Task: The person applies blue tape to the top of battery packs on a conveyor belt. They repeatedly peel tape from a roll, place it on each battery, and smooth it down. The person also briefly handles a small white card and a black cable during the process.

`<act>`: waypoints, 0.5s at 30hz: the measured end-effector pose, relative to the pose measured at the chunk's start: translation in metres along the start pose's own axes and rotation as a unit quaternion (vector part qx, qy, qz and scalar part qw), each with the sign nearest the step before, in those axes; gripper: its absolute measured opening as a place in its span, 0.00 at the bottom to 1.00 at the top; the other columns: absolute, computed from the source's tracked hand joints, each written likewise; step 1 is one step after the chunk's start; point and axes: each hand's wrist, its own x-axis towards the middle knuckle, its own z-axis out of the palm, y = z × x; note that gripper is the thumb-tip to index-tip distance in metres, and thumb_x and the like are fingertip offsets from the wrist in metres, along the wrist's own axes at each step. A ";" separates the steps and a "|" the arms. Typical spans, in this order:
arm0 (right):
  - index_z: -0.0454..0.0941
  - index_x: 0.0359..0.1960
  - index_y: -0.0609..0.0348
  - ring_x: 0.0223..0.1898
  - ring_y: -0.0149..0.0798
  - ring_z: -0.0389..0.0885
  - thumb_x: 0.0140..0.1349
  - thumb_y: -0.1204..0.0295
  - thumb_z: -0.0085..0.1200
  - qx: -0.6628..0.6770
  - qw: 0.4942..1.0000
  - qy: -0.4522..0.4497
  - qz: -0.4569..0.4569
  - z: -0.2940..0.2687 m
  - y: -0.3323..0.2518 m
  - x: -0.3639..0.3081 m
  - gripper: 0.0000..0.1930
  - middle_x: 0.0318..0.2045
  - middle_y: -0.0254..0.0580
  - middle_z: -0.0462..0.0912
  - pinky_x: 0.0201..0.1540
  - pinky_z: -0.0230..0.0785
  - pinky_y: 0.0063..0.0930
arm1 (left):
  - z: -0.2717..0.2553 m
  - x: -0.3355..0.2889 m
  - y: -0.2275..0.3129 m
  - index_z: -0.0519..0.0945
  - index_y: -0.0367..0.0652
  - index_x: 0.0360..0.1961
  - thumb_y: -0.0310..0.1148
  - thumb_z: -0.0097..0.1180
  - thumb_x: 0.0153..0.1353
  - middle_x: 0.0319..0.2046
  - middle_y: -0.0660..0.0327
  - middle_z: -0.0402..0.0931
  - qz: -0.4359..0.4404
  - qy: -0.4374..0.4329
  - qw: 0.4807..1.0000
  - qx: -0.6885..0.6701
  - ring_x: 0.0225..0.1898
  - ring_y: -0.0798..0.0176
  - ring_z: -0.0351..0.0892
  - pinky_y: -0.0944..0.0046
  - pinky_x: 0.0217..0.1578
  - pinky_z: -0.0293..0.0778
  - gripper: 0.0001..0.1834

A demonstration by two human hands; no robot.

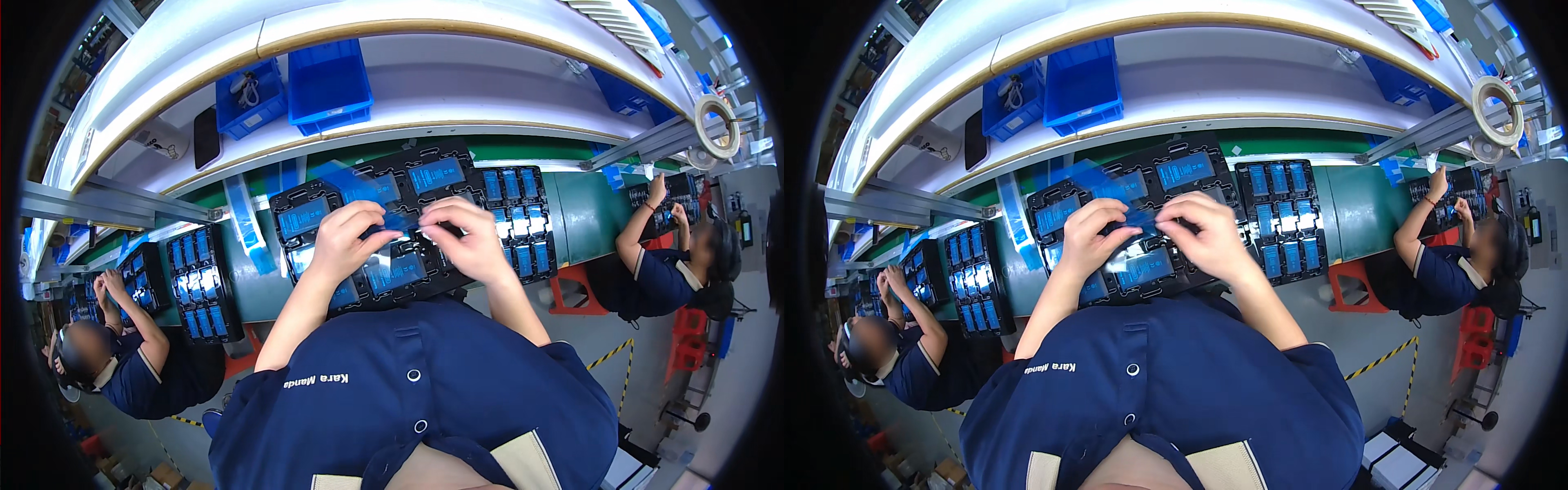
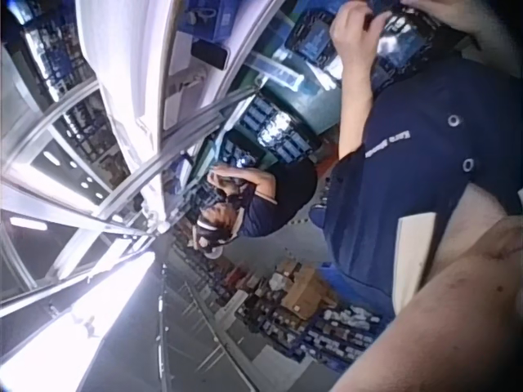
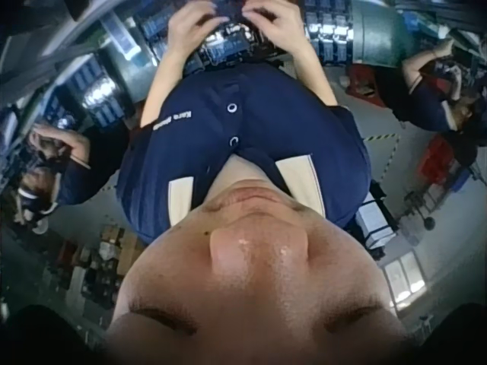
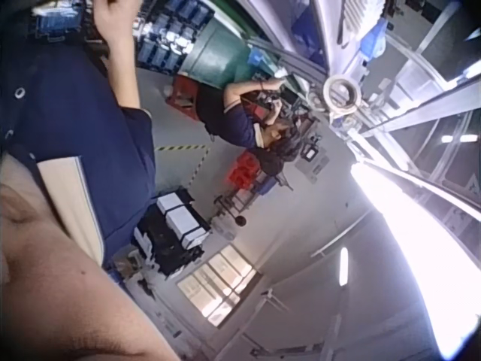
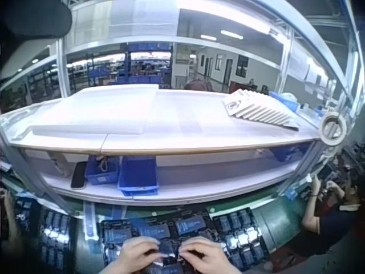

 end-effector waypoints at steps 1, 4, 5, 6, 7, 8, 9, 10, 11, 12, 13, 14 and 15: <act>0.83 0.34 0.62 0.38 0.38 0.83 0.55 0.80 0.63 -0.004 1.000 0.014 0.017 -0.013 0.003 -0.001 0.05 0.35 0.42 0.85 0.43 0.75 0.30 | 0.000 0.000 0.000 0.81 0.37 0.29 0.28 0.72 0.47 0.33 0.55 0.81 -0.001 0.004 1.000 0.007 0.32 0.55 0.83 0.63 0.32 0.79 0.12; 0.83 0.37 0.63 0.38 0.30 0.82 0.58 0.81 0.61 0.106 0.978 0.136 0.116 -0.051 0.011 -0.008 0.06 0.35 0.39 0.85 0.42 0.75 0.24 | 0.002 0.000 0.001 0.81 0.37 0.28 0.27 0.72 0.48 0.32 0.55 0.82 -0.012 0.017 1.000 0.002 0.32 0.56 0.83 0.63 0.32 0.79 0.11; 0.82 0.38 0.63 0.36 0.28 0.81 0.60 0.81 0.60 0.126 0.967 0.169 0.143 -0.061 0.014 -0.010 0.06 0.35 0.38 0.84 0.41 0.75 0.23 | 0.003 0.000 -0.001 0.81 0.37 0.27 0.27 0.72 0.49 0.31 0.54 0.82 -0.019 0.027 0.999 -0.005 0.31 0.56 0.83 0.63 0.31 0.79 0.10; 0.82 0.40 0.64 0.35 0.27 0.81 0.61 0.81 0.60 0.147 0.953 0.202 0.170 -0.068 0.017 -0.012 0.06 0.35 0.37 0.84 0.39 0.75 0.21 | 0.001 0.001 0.000 0.81 0.36 0.27 0.25 0.70 0.50 0.31 0.54 0.82 -0.034 0.032 0.999 -0.008 0.31 0.56 0.83 0.64 0.32 0.78 0.08; 0.81 0.40 0.65 0.32 0.25 0.81 0.61 0.81 0.60 0.164 0.943 0.222 0.187 -0.071 0.021 -0.013 0.06 0.34 0.37 0.84 0.37 0.75 0.19 | 0.000 0.002 -0.002 0.81 0.36 0.27 0.24 0.69 0.51 0.31 0.54 0.82 -0.047 0.058 0.997 -0.008 0.32 0.57 0.83 0.65 0.33 0.78 0.07; 0.81 0.40 0.65 0.32 0.25 0.81 0.61 0.81 0.60 0.163 0.943 0.207 0.205 -0.069 0.025 -0.014 0.07 0.33 0.36 0.84 0.36 0.75 0.19 | -0.001 0.003 -0.004 0.81 0.35 0.27 0.23 0.68 0.52 0.31 0.54 0.82 -0.059 0.084 0.995 -0.008 0.32 0.58 0.83 0.65 0.34 0.77 0.06; 0.81 0.41 0.65 0.31 0.24 0.81 0.61 0.81 0.61 0.163 0.942 0.192 0.223 -0.064 0.029 -0.016 0.07 0.33 0.36 0.85 0.36 0.75 0.18 | -0.002 0.002 -0.007 0.81 0.34 0.28 0.22 0.66 0.53 0.31 0.55 0.83 -0.076 0.127 0.989 -0.029 0.34 0.59 0.83 0.66 0.35 0.77 0.05; 0.81 0.41 0.65 0.30 0.24 0.81 0.61 0.81 0.61 0.162 0.940 0.177 0.242 -0.059 0.032 -0.017 0.07 0.32 0.36 0.85 0.35 0.76 0.18 | -0.001 -0.002 -0.013 0.80 0.33 0.30 0.22 0.64 0.58 0.34 0.55 0.82 -0.121 0.164 0.978 -0.051 0.35 0.63 0.82 0.67 0.37 0.77 0.04; 0.81 0.41 0.65 0.30 0.23 0.81 0.61 0.80 0.61 0.172 0.939 0.159 0.251 -0.054 0.034 -0.018 0.08 0.32 0.36 0.85 0.34 0.75 0.17 | 0.001 -0.005 -0.018 0.80 0.32 0.32 0.22 0.62 0.60 0.36 0.55 0.81 -0.148 0.201 0.962 -0.109 0.36 0.64 0.82 0.67 0.39 0.77 0.04; 0.81 0.42 0.65 0.31 0.22 0.81 0.59 0.81 0.62 0.178 0.937 0.138 0.268 -0.051 0.036 -0.018 0.09 0.32 0.35 0.84 0.34 0.75 0.16 | 0.002 -0.006 -0.022 0.79 0.31 0.33 0.23 0.60 0.62 0.37 0.56 0.81 -0.175 0.236 0.941 -0.166 0.36 0.66 0.82 0.68 0.40 0.77 0.04; 0.81 0.43 0.65 0.31 0.22 0.81 0.59 0.81 0.62 0.176 0.935 0.137 0.276 -0.048 0.037 -0.018 0.10 0.32 0.34 0.84 0.33 0.74 0.16 | 0.000 -0.008 -0.024 0.76 0.30 0.37 0.23 0.56 0.66 0.39 0.56 0.79 -0.173 0.236 0.939 -0.181 0.39 0.68 0.80 0.68 0.43 0.77 0.05; 0.81 0.43 0.65 0.31 0.22 0.81 0.58 0.82 0.63 0.175 0.933 0.136 0.284 -0.046 0.037 -0.017 0.12 0.31 0.34 0.84 0.33 0.74 0.16 | 0.000 -0.009 -0.024 0.76 0.31 0.37 0.23 0.55 0.66 0.39 0.56 0.78 -0.162 0.243 0.932 -0.215 0.40 0.68 0.79 0.68 0.43 0.77 0.04; 0.81 0.44 0.65 0.31 0.22 0.81 0.57 0.82 0.63 0.167 0.933 0.132 0.290 -0.046 0.038 -0.016 0.12 0.31 0.33 0.84 0.33 0.74 0.15 | -0.002 -0.010 -0.022 0.75 0.31 0.38 0.23 0.53 0.67 0.39 0.56 0.78 -0.150 0.250 0.924 -0.248 0.40 0.69 0.78 0.68 0.44 0.77 0.04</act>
